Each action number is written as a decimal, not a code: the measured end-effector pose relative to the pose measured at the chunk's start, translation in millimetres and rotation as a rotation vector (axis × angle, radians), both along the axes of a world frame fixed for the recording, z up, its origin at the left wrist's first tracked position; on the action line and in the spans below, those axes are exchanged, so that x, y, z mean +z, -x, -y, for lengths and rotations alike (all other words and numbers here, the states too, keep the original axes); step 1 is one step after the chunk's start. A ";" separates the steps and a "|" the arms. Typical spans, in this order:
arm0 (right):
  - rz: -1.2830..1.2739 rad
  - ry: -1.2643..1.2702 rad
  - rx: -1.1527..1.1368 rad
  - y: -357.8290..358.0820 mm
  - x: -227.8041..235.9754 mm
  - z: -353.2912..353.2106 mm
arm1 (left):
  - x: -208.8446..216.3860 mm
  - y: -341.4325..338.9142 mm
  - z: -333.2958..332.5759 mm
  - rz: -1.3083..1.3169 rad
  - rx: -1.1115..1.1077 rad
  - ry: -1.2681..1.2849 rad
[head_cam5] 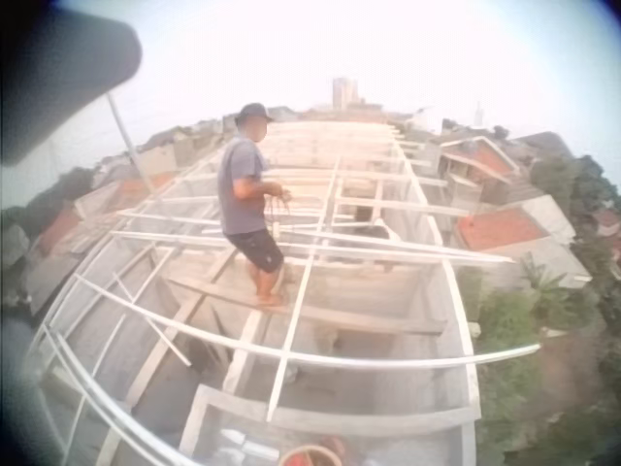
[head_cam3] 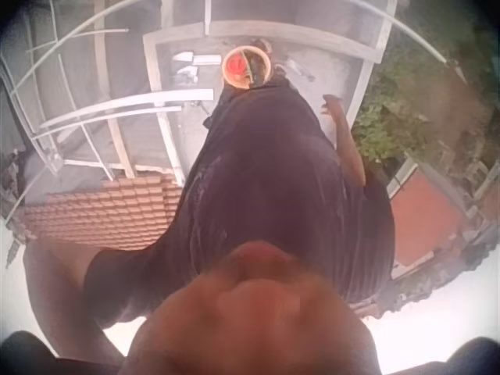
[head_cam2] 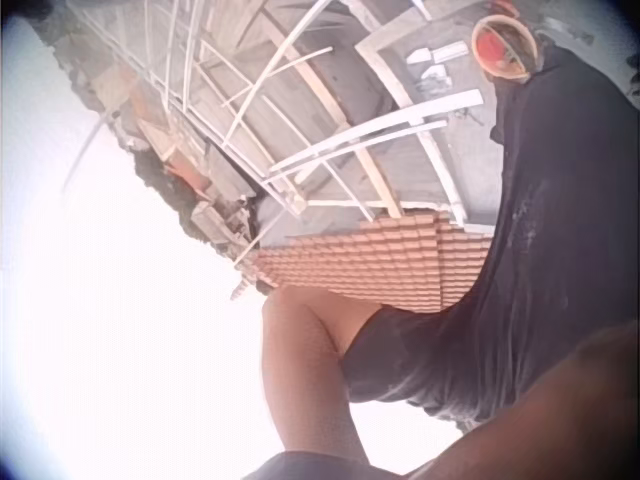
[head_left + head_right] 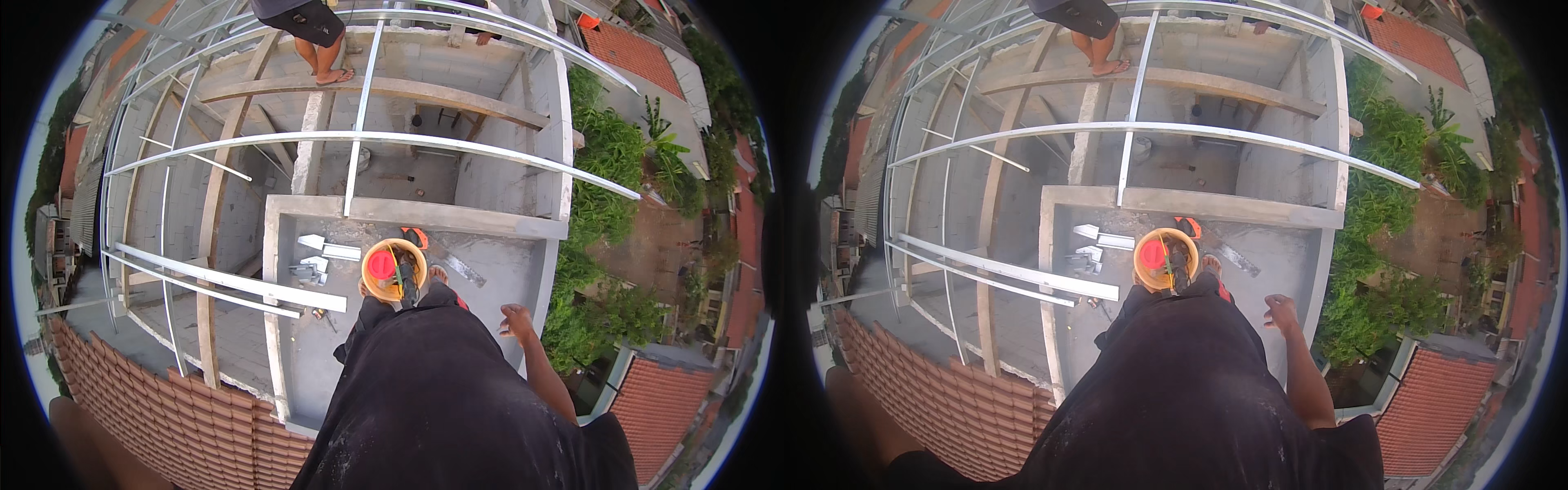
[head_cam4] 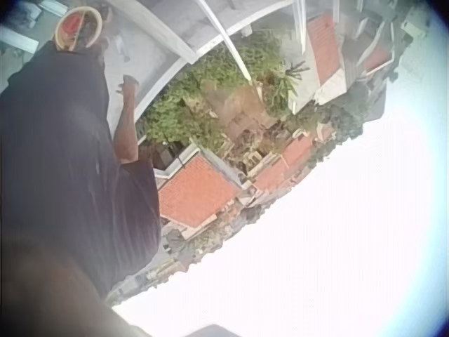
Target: The person assembles a metal roof frame on a rooftop. They mark and cut metal bars using a grinder, then position and secure the bars into the frame structure with assistance from other workers.
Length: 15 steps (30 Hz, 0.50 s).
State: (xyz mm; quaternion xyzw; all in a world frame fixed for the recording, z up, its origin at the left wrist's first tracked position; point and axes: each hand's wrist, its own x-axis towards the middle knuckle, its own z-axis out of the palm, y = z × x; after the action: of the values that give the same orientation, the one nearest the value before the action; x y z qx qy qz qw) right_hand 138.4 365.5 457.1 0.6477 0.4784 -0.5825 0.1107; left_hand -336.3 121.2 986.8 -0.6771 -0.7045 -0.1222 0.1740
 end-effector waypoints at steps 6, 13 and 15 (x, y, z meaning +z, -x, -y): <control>0.005 0.071 0.095 -7.6 -7.4 5.6 | -11.4 -4.0 -18.5 0.010 0.041 0.071; 0.123 0.117 0.107 -42.9 -22.2 -13.6 | -8.3 -10.6 -26.4 0.035 0.067 0.010; 0.111 0.176 0.039 -36.0 -19.9 -18.5 | -6.0 -12.3 -27.2 0.059 0.061 -0.110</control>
State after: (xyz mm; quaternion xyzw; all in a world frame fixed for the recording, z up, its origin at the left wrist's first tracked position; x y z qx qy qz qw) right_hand 174.5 384.1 437.1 0.6572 0.4312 -0.5832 0.2049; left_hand -324.0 148.4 980.8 -0.6407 -0.7220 -0.1755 0.1937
